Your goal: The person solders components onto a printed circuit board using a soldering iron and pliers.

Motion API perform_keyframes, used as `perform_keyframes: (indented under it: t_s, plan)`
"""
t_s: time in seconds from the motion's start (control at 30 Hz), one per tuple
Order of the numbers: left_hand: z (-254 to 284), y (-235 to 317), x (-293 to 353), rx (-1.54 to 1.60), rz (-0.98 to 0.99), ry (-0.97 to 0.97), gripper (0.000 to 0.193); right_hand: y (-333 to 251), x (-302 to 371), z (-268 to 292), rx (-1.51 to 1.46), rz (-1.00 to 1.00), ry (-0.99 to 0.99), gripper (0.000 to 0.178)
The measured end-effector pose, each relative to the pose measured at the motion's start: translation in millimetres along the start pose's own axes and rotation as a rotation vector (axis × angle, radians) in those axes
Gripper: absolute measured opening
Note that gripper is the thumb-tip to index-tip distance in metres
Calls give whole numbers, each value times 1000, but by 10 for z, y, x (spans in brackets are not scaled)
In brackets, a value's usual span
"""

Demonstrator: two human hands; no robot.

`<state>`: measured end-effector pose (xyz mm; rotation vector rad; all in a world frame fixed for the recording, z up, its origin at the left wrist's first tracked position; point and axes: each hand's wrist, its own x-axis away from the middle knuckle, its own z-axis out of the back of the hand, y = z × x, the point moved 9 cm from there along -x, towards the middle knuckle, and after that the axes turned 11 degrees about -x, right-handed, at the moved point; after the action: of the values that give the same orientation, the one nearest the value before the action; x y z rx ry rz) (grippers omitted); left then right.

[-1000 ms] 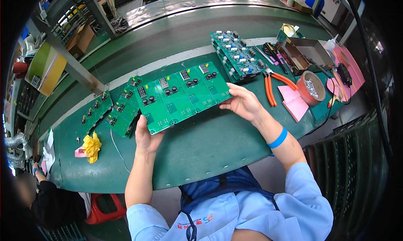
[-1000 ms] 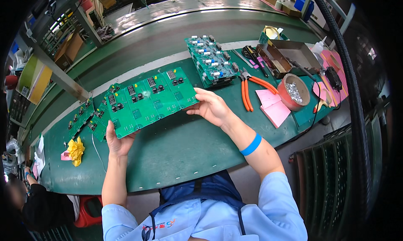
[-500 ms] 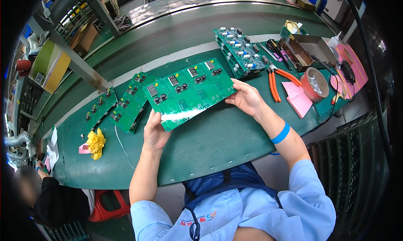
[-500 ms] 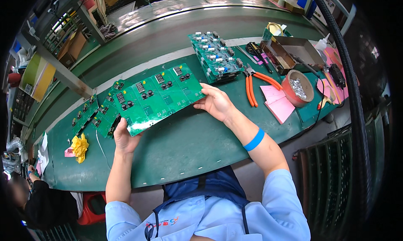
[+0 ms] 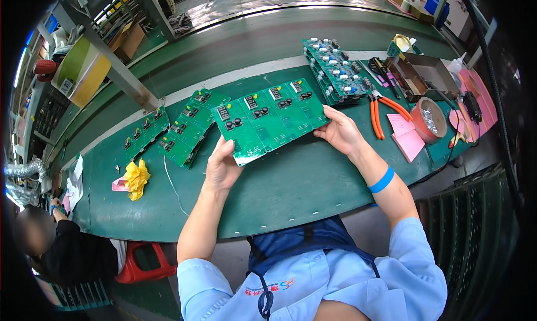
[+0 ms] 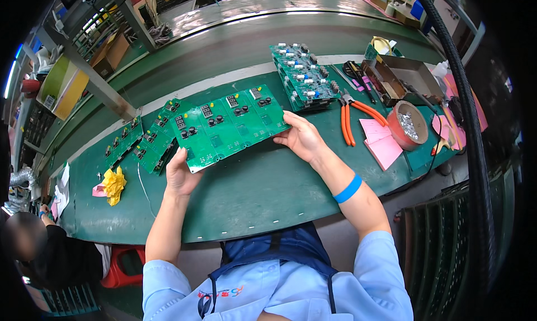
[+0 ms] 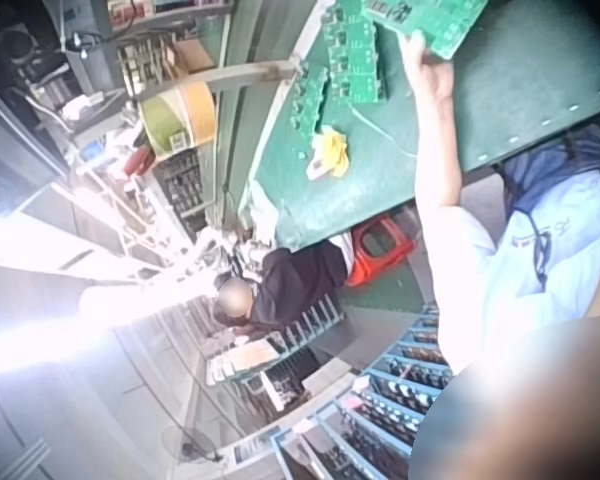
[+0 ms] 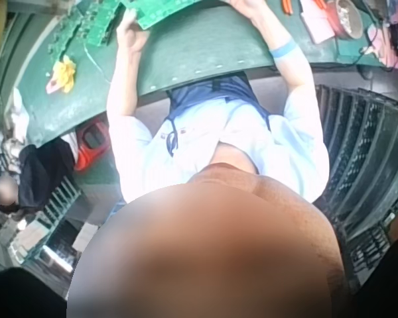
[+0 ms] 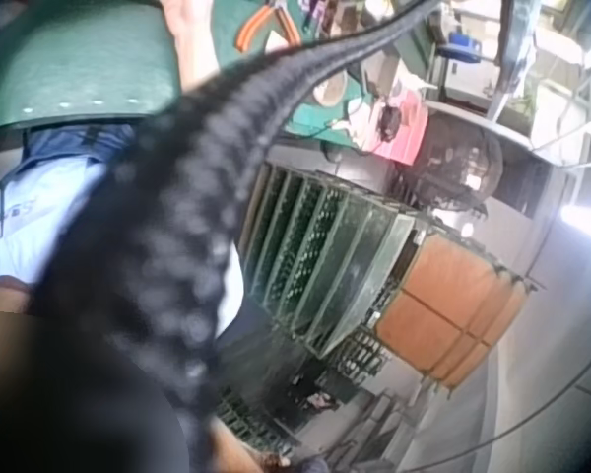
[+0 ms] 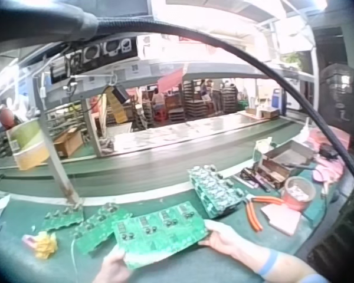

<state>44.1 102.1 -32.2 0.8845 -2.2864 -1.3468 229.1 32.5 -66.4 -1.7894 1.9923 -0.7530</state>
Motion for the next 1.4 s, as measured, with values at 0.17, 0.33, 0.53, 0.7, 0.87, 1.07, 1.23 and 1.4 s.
perform_keyframes:
  t_s: [0.17,0.33,0.53,0.7,0.87,1.07,1.23,1.4]
  plan:
    - [4,-4,0,7,-1,8,51,9,-12,30,-23,13,21,26]
    - [33,-17,-18,41,20,9,47,1,1,2,-12,7,12,26]
    - [53,-59,-29,103,58,7,44,-22,15,-14,11,26,30,27]
    - [109,-71,-33,98,49,56,46,-14,18,21,14,23,34,30]
    - [102,-91,-31,110,65,6,47,-9,81,-111,31,-29,131,36]
    - [-17,-101,-22,164,91,-95,47,-63,80,-2,-51,-28,141,35]
    - [28,-146,-30,174,111,-98,46,-72,83,13,-69,3,161,33]
    - [-5,-130,-25,137,120,1,57,-70,84,19,-77,17,161,33]
